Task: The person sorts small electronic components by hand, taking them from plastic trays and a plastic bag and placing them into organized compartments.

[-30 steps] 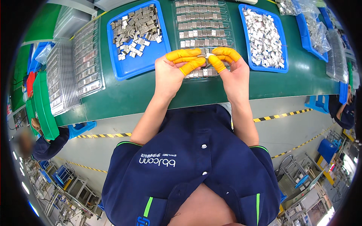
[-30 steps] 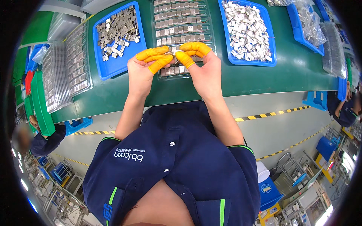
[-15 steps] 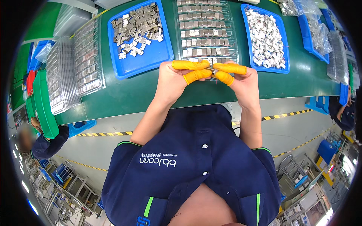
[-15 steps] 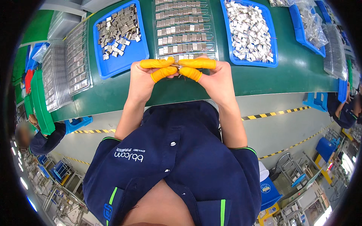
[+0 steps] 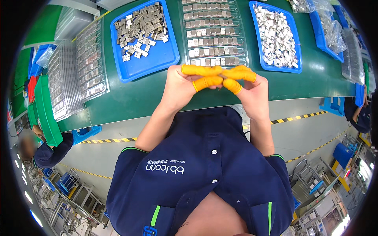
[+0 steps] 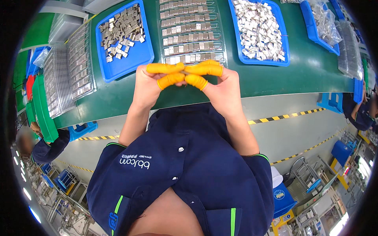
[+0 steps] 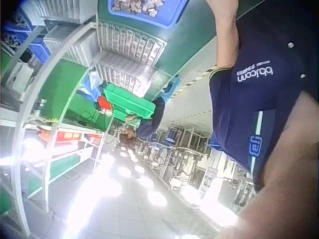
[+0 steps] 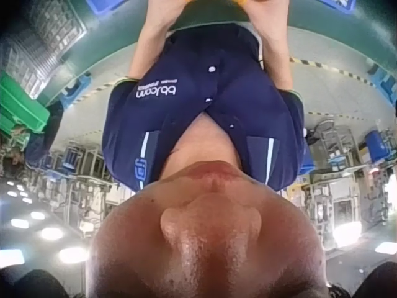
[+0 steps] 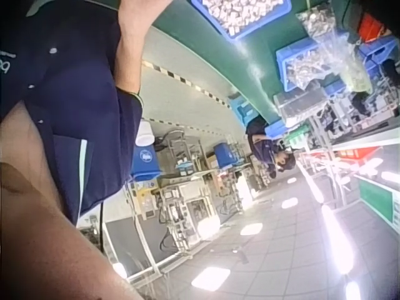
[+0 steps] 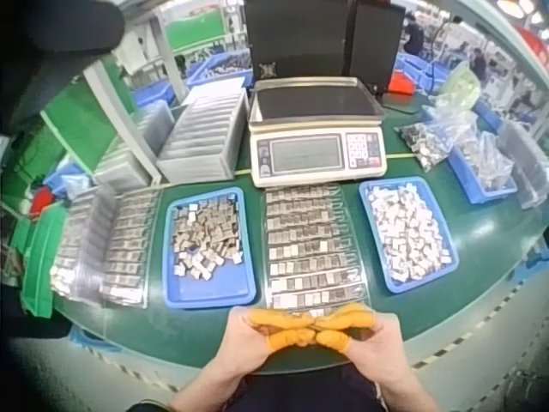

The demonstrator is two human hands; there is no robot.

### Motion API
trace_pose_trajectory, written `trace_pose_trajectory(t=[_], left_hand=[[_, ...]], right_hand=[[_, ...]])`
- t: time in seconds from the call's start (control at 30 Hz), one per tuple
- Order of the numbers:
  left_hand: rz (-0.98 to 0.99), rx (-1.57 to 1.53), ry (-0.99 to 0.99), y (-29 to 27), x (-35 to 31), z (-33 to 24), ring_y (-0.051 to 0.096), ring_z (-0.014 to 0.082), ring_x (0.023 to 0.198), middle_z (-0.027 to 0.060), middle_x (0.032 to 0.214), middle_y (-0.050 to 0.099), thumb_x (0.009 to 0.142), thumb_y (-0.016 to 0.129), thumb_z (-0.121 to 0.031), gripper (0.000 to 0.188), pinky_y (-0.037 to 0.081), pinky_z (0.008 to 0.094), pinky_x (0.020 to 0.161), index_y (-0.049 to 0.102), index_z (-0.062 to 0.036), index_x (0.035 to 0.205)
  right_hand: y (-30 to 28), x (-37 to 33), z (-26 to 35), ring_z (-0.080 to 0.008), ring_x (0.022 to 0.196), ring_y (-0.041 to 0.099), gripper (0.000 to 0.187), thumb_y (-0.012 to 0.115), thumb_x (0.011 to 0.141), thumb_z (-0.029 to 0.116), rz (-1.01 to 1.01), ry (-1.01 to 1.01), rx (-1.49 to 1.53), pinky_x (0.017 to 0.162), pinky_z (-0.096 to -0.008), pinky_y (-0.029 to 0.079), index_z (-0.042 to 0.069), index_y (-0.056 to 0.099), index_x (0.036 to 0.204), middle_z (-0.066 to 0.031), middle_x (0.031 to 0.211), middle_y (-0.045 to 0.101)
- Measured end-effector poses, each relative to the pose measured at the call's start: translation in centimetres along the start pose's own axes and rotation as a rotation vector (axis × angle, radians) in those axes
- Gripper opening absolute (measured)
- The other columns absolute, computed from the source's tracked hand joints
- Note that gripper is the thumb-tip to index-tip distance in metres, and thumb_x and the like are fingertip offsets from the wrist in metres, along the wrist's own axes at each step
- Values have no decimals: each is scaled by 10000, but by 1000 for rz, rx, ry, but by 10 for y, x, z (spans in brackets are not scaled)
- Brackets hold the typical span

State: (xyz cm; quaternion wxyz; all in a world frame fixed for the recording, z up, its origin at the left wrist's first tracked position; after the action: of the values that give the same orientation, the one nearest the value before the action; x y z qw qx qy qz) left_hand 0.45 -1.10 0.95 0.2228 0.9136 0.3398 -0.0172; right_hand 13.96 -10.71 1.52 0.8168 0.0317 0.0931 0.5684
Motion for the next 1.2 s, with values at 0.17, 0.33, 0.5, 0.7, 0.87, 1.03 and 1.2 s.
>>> trace_pose_trajectory(t=[0.17,0.33,0.5,0.7,0.87,1.03,1.2], left_hand=[[-151,155,90,-1,9,7,616,114,759,71,865,653,845,605,-59,185,500,240,699,621,32,1006],[-69,260,52,8,8,21,568,94,706,36,802,627,874,580,-124,167,464,225,665,609,23,948],[52,229,62,3,9,17,547,90,758,44,852,600,878,575,-121,170,447,236,701,583,27,963],[149,-11,9,1,1,19,527,112,746,24,824,566,903,546,-142,163,435,246,687,578,13,941],[-69,-26,81,-5,-2,16,515,103,715,19,789,556,909,537,-147,160,424,233,676,578,8,919],[-73,-7,107,0,-2,20,542,104,728,36,824,592,910,538,-149,172,436,233,685,595,5,962],[-73,121,116,7,-7,20,562,105,745,40,837,610,911,531,-148,183,444,231,694,610,2,981]], right_hand=[[-2,4,2,-208,872,598,212,652,763,14,-338,-381,-533,889,-345,423,23,633,974,-69,910,647],[7,-3,7,-246,798,591,323,702,641,-7,-272,-727,-874,920,-430,405,48,641,954,-63,810,637],[6,-3,9,-301,923,582,435,668,617,-85,-280,-450,-662,882,-407,444,44,606,1028,-87,862,627],[2,-2,13,-324,1009,558,445,649,644,-103,-124,-513,-711,856,-371,456,21,583,1066,-104,1000,603],[-9,1,15,-293,997,550,448,688,670,-48,-386,-423,-511,868,-362,440,37,581,1097,-100,1032,600],[12,-1,8,-295,1130,451,313,736,631,61,-229,-614,-892,1009,-472,303,107,652,929,-82,1187,527],[3,-2,11,-304,1136,444,242,731,641,57,-247,-590,-878,1010,-450,302,104,659,868,-72,1169,540]])
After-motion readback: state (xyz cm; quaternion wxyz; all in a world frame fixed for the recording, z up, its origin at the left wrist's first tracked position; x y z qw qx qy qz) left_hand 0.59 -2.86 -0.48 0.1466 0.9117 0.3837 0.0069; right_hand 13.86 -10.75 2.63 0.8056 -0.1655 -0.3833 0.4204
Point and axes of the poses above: each hand's wrist, its own x-axis towards the middle knuckle, its own y-axis out of the palm, z = x × y, the point moved 3 cm from there along x, towards the middle knuckle
